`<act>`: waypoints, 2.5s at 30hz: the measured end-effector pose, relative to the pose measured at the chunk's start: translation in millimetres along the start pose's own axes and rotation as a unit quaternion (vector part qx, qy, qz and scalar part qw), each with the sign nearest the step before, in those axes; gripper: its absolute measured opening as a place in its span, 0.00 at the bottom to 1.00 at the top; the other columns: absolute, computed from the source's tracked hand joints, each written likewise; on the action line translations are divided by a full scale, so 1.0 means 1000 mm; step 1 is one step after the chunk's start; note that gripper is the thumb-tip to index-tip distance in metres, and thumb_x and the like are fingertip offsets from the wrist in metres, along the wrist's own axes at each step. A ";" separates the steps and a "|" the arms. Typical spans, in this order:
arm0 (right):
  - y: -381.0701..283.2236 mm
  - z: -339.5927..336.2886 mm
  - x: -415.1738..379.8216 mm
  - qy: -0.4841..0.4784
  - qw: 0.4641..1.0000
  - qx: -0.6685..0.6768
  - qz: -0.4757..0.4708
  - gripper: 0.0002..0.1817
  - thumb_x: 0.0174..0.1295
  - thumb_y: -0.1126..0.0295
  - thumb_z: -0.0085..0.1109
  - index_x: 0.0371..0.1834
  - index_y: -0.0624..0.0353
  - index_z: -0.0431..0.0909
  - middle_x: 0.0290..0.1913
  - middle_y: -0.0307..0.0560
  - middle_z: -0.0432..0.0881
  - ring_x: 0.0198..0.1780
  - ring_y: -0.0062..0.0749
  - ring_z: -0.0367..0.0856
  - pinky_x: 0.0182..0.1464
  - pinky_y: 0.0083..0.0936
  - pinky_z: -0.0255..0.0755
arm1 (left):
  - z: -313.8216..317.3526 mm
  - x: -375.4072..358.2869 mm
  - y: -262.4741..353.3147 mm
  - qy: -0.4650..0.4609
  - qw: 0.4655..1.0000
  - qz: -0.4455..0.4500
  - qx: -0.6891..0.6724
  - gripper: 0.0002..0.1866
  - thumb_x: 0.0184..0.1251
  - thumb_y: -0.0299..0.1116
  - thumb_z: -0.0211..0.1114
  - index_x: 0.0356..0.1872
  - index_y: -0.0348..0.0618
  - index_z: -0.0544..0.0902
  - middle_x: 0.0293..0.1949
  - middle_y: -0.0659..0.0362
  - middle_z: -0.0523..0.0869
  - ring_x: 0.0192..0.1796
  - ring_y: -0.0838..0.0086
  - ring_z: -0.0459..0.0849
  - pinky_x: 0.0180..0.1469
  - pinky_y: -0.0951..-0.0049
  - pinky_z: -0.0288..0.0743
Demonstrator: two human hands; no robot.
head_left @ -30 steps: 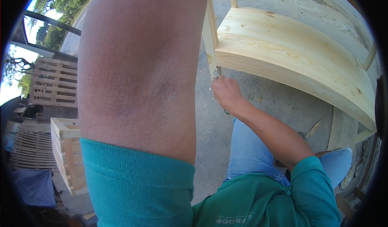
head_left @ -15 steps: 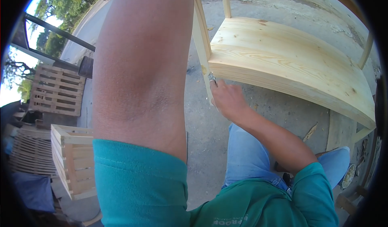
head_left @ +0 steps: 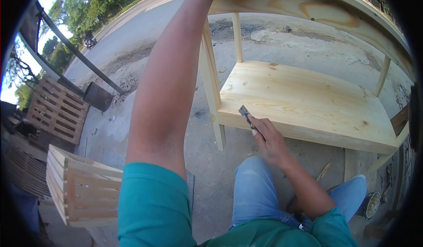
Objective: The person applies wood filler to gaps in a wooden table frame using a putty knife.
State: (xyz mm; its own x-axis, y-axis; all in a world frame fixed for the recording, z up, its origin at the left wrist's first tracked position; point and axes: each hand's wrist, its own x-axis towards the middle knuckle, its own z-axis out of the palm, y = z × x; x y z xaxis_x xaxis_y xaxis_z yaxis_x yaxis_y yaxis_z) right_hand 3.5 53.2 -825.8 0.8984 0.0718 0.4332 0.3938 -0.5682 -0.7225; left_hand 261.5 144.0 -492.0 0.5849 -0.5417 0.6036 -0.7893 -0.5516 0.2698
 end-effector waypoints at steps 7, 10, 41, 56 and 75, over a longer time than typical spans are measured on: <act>-0.018 -0.107 0.017 0.231 0.972 -0.008 -0.047 0.22 0.73 0.71 0.51 0.69 0.60 0.70 0.42 0.47 0.74 0.44 0.33 0.73 0.52 0.25 0.68 | -0.012 -0.008 0.017 -0.016 0.981 -0.073 -0.178 0.56 0.63 0.81 0.19 0.47 0.48 0.90 0.66 0.52 0.78 0.69 0.59 0.70 0.70 0.58 0.62; -0.036 -0.150 0.037 0.261 0.962 -0.024 -0.076 0.21 0.73 0.71 0.52 0.68 0.60 0.71 0.42 0.47 0.74 0.43 0.33 0.73 0.49 0.25 0.68 | -0.015 -0.003 0.007 -0.076 0.984 0.012 -0.158 0.50 0.64 0.81 0.31 0.52 0.49 0.87 0.65 0.52 0.78 0.67 0.60 0.72 0.69 0.59 0.63; -0.112 -0.054 0.192 0.104 0.912 -0.298 -0.263 0.24 0.61 0.72 0.60 0.63 0.51 0.75 0.48 0.51 0.75 0.48 0.44 0.81 0.43 0.37 0.82 | -0.037 0.003 0.026 -0.300 0.954 -0.008 -0.004 0.46 0.57 0.79 0.55 0.64 0.52 0.80 0.66 0.55 0.77 0.69 0.63 0.71 0.70 0.61 0.61; -0.117 -0.065 0.203 0.141 0.902 -0.299 -0.277 0.20 0.59 0.74 0.57 0.57 0.55 0.78 0.46 0.53 0.74 0.45 0.45 0.83 0.41 0.38 0.82 | -0.033 0.013 0.022 -0.339 0.941 0.002 -0.004 0.47 0.62 0.77 0.50 0.69 0.48 0.73 0.71 0.53 0.71 0.73 0.63 0.66 0.75 0.61 0.55; -0.043 -0.232 0.156 0.370 0.821 -0.222 -0.373 0.20 0.73 0.71 0.54 0.66 0.62 0.71 0.47 0.49 0.76 0.45 0.33 0.73 0.51 0.28 0.69 | -0.043 -0.027 0.009 0.046 0.973 0.017 -0.228 0.52 0.62 0.82 0.38 0.70 0.47 0.73 0.71 0.46 0.70 0.75 0.56 0.64 0.76 0.50 0.52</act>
State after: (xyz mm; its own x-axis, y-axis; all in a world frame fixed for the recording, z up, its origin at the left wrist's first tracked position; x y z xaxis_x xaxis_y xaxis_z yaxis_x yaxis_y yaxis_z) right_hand 82.0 -101.5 -601.8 0.0101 0.1102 0.9939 0.5236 -0.8474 0.0886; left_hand 230.7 181.5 -473.8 0.5543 -0.4847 0.6766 -0.8210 -0.1850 0.5401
